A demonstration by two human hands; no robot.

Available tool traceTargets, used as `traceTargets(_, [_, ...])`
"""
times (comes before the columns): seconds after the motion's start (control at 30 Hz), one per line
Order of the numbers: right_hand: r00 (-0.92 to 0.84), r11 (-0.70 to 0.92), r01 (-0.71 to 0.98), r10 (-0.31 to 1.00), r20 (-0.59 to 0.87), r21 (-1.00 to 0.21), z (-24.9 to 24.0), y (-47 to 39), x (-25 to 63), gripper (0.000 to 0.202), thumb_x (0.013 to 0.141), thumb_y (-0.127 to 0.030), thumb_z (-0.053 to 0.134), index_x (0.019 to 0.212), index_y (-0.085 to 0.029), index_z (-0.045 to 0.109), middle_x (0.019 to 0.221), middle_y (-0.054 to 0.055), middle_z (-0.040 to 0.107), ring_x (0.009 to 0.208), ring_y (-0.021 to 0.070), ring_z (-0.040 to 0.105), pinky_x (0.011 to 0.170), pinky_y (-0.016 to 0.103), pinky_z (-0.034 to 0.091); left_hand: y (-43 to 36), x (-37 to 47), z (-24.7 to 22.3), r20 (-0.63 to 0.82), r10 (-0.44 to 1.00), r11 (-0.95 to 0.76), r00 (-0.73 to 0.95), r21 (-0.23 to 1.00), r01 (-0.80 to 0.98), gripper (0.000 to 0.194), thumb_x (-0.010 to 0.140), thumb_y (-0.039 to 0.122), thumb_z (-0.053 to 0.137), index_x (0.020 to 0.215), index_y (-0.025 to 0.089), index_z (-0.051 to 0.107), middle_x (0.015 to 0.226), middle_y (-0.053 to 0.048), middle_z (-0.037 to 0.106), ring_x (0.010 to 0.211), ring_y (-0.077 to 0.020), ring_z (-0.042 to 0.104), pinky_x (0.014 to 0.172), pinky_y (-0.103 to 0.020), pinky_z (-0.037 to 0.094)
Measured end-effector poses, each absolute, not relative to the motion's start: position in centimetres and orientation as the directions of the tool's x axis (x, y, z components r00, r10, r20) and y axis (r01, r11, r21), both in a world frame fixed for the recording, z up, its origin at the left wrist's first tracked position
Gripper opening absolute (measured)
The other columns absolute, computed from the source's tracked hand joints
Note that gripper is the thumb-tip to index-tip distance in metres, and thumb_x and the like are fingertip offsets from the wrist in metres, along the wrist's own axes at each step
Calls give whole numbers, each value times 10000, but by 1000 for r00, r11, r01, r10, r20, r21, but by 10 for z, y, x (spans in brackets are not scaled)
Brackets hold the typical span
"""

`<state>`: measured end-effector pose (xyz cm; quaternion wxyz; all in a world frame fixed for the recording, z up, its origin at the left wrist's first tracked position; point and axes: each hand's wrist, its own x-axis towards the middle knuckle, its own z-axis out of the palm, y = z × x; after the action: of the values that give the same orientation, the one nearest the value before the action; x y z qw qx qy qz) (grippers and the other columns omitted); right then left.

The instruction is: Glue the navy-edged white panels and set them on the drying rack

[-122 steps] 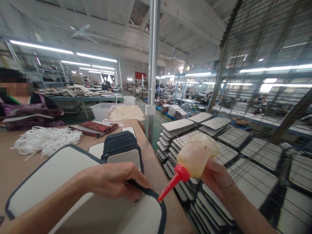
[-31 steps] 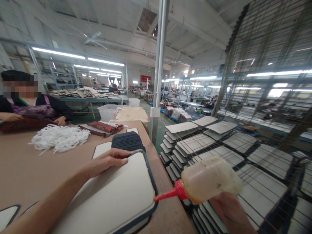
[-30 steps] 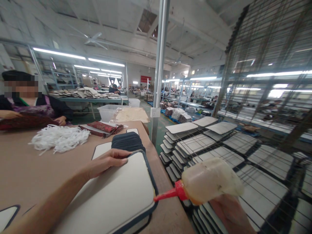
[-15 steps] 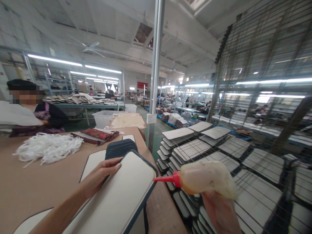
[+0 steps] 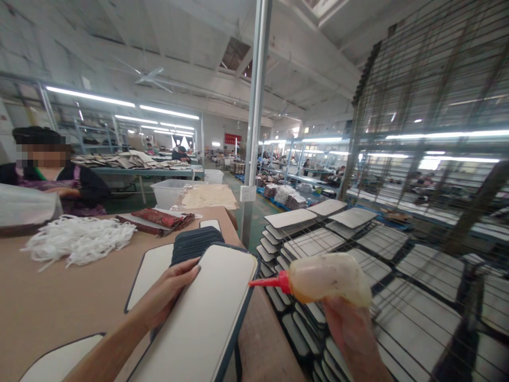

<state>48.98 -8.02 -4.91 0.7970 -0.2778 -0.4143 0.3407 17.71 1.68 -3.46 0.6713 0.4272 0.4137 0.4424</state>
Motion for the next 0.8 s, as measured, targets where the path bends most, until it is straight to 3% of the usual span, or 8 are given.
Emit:
traceTargets(0.23, [442, 528, -414, 828, 344, -741, -44, -91, 475, 529, 579, -253, 895, 1078, -285, 719, 883, 29, 762, 799, 220, 692, 746, 322, 581, 20, 180, -35, -184, 948, 244, 261, 945, -218, 551, 691, 280, 831, 1199, 158, 656, 834, -71, 795, 651, -199, 732, 571, -246, 571])
traceTargets(0.37, [405, 483, -411, 856, 320, -773, -43, -97, 471, 539, 559, -260, 894, 1068, -272, 715, 899, 59, 762, 787, 263, 696, 739, 390, 589, 21, 182, -35, -188, 946, 247, 264, 946, -212, 521, 704, 272, 819, 1188, 162, 662, 808, -68, 793, 641, -207, 732, 569, -258, 575])
traceTargets(0.57, [405, 503, -419, 849, 340, -756, -43, -93, 474, 504, 571, -235, 876, 1050, -268, 722, 885, 50, 767, 801, 242, 706, 750, 357, 592, 20, 182, -33, -186, 946, 243, 265, 949, -200, 476, 698, 260, 820, 1145, 164, 688, 794, -62, 793, 642, -199, 731, 564, -245, 569])
traceTargets(0.8, [487, 603, -277, 759, 432, -748, -24, -72, 489, 428, 556, -195, 853, 967, -260, 750, 863, 37, 776, 833, 243, 716, 814, 366, 590, 19, 186, -28, -176, 947, 238, 269, 947, -215, 449, 704, 240, 813, 1129, 165, 690, 800, -63, 793, 623, -191, 724, 549, -243, 571])
